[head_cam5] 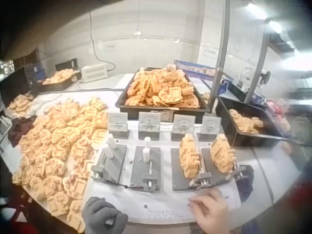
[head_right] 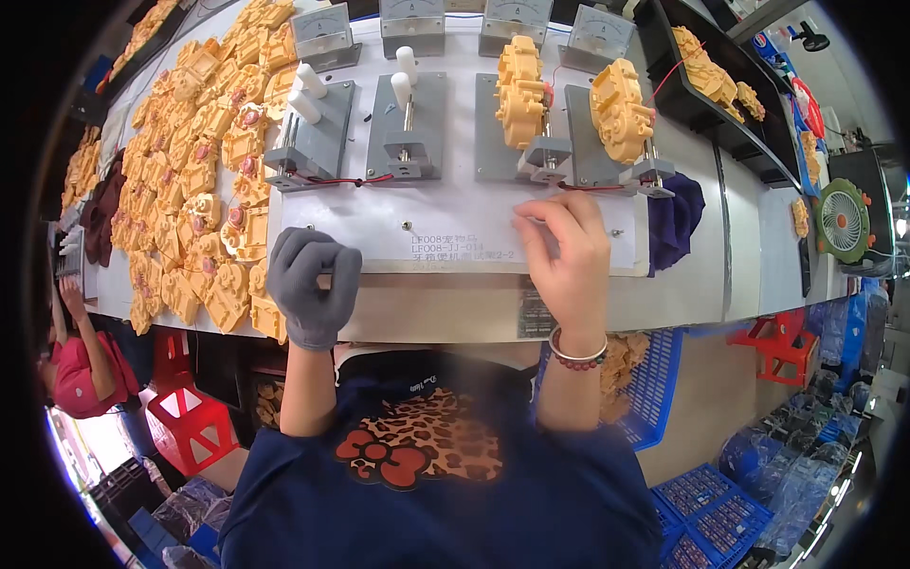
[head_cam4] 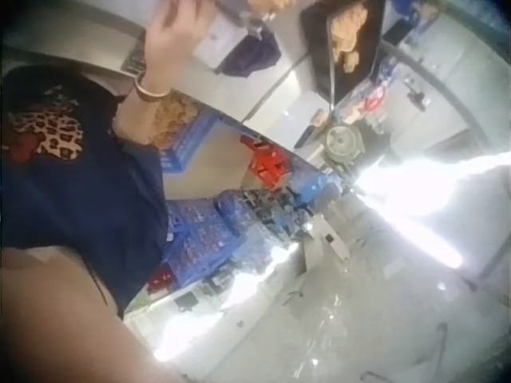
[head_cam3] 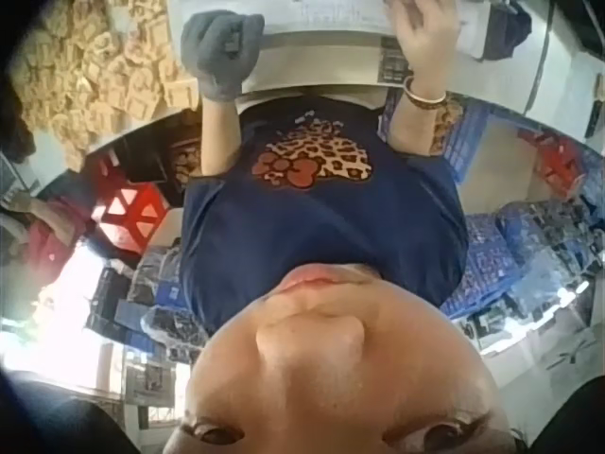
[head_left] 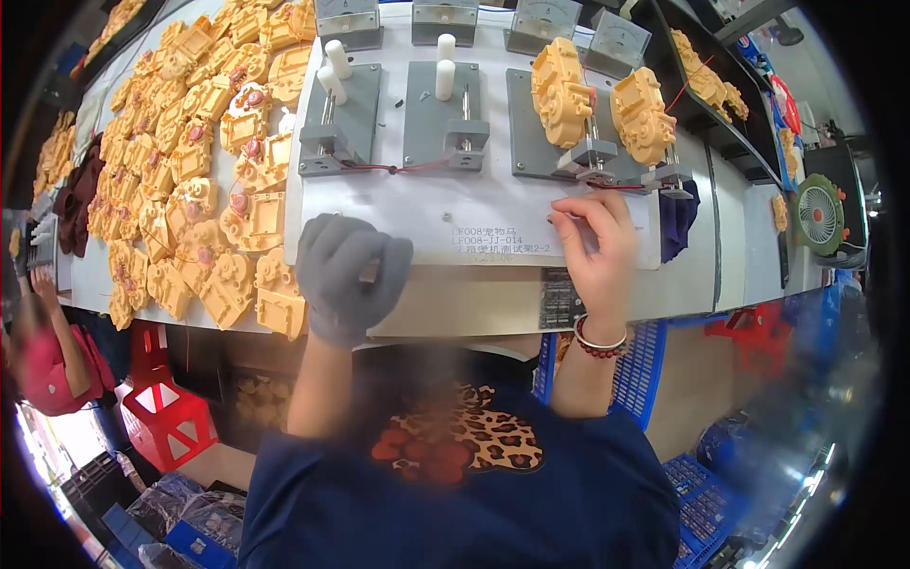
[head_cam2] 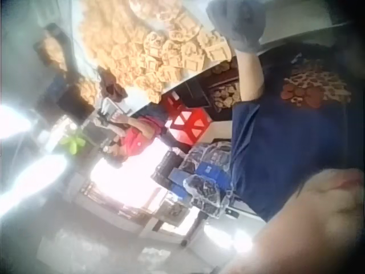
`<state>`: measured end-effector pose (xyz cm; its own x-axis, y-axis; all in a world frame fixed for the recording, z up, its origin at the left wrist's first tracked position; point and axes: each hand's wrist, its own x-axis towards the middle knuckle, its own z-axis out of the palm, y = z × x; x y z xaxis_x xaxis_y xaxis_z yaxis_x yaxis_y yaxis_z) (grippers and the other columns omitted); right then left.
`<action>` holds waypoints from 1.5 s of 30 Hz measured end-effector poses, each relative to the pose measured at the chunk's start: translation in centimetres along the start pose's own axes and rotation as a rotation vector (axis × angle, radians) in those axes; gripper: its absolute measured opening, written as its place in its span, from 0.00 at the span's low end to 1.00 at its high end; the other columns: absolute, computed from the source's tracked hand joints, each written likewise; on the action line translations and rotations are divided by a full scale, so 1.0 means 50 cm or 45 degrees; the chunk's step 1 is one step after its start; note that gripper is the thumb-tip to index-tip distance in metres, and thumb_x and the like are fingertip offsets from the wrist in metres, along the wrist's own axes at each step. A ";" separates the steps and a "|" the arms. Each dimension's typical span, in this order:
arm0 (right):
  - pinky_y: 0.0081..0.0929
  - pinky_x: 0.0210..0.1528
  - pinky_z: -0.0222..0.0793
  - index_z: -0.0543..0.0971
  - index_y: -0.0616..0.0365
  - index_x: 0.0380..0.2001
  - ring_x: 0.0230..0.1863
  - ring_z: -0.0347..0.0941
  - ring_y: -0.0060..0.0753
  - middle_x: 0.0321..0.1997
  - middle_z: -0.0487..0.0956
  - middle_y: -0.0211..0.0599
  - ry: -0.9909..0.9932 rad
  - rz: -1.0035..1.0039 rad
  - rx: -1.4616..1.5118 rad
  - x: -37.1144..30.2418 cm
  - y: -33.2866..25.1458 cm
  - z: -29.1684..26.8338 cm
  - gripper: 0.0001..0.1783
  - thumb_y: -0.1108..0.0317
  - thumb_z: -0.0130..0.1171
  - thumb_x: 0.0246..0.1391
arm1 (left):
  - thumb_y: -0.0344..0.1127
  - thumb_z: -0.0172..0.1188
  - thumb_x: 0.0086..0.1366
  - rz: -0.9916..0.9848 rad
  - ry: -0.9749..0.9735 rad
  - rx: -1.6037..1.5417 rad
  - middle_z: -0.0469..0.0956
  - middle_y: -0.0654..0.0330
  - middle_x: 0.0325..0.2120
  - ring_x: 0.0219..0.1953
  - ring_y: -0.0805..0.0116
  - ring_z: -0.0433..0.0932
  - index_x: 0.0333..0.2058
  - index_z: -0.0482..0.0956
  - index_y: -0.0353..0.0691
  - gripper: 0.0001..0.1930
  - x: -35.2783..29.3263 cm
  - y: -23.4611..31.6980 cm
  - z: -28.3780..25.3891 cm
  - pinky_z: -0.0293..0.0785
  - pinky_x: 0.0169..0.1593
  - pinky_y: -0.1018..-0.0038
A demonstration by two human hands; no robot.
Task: The person is assembling small yellow plastic toy vehicle components using a mechanical jig on a factory workbench.
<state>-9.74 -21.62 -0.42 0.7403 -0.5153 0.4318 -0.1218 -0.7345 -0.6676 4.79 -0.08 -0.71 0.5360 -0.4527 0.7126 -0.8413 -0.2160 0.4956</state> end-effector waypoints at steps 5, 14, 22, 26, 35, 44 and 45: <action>0.31 0.36 0.69 0.80 0.60 0.29 0.34 0.72 0.40 0.31 0.74 0.39 0.038 0.011 0.012 -0.003 0.000 0.005 0.07 0.78 0.65 0.43 | 0.21 0.62 0.44 -0.041 -0.067 0.066 0.70 0.61 0.15 0.20 0.64 0.69 0.16 0.71 0.39 0.09 0.003 -0.006 0.014 0.64 0.26 0.71; 0.25 0.35 0.70 0.79 0.61 0.29 0.32 0.72 0.34 0.31 0.74 0.38 0.066 -0.175 -0.160 -0.001 0.000 0.008 0.06 0.77 0.65 0.44 | 0.27 0.66 0.44 0.069 0.002 0.182 0.67 0.66 0.14 0.18 0.65 0.65 0.16 0.70 0.46 0.11 -0.014 -0.020 0.028 0.61 0.24 0.70; 0.27 0.34 0.69 0.78 0.61 0.28 0.32 0.72 0.36 0.30 0.74 0.38 0.094 -0.207 -0.178 -0.001 -0.003 0.013 0.08 0.76 0.66 0.41 | 0.24 0.65 0.44 0.070 -0.027 0.178 0.69 0.64 0.15 0.18 0.64 0.66 0.17 0.70 0.44 0.10 -0.012 -0.015 0.024 0.62 0.25 0.70; 0.33 0.34 0.68 0.77 0.59 0.26 0.32 0.70 0.40 0.28 0.74 0.37 0.110 -0.186 -0.168 -0.001 -0.008 0.018 0.08 0.76 0.65 0.39 | 0.22 0.63 0.44 0.052 -0.046 0.174 0.70 0.62 0.14 0.18 0.64 0.67 0.17 0.71 0.42 0.09 -0.012 -0.014 0.020 0.63 0.26 0.71; 0.26 0.34 0.69 0.77 0.61 0.27 0.31 0.72 0.35 0.28 0.74 0.37 0.100 -0.239 -0.214 0.001 -0.010 0.017 0.08 0.77 0.65 0.41 | 0.23 0.63 0.44 0.073 -0.036 0.187 0.70 0.63 0.14 0.18 0.63 0.67 0.18 0.71 0.42 0.09 -0.014 -0.016 0.021 0.63 0.26 0.71; 0.35 0.29 0.64 0.73 0.57 0.20 0.26 0.68 0.42 0.22 0.71 0.35 0.134 -0.308 -0.270 0.005 -0.004 0.029 0.07 0.74 0.61 0.34 | 0.23 0.63 0.45 0.072 -0.029 0.185 0.70 0.62 0.15 0.18 0.63 0.67 0.18 0.71 0.42 0.09 -0.017 -0.015 0.022 0.63 0.27 0.70; 0.35 0.29 0.64 0.73 0.57 0.19 0.26 0.68 0.42 0.22 0.71 0.35 0.143 -0.313 -0.272 0.005 -0.004 0.030 0.07 0.73 0.61 0.33 | 0.23 0.63 0.45 0.073 -0.029 0.182 0.70 0.62 0.15 0.18 0.63 0.67 0.18 0.71 0.42 0.09 -0.016 -0.016 0.022 0.63 0.27 0.70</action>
<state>-8.56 -20.93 -1.10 0.6888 -0.3482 0.6358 -0.0935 -0.9124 -0.3984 4.94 -0.49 -2.22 0.4862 -0.4871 0.7255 -0.8729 -0.3092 0.3774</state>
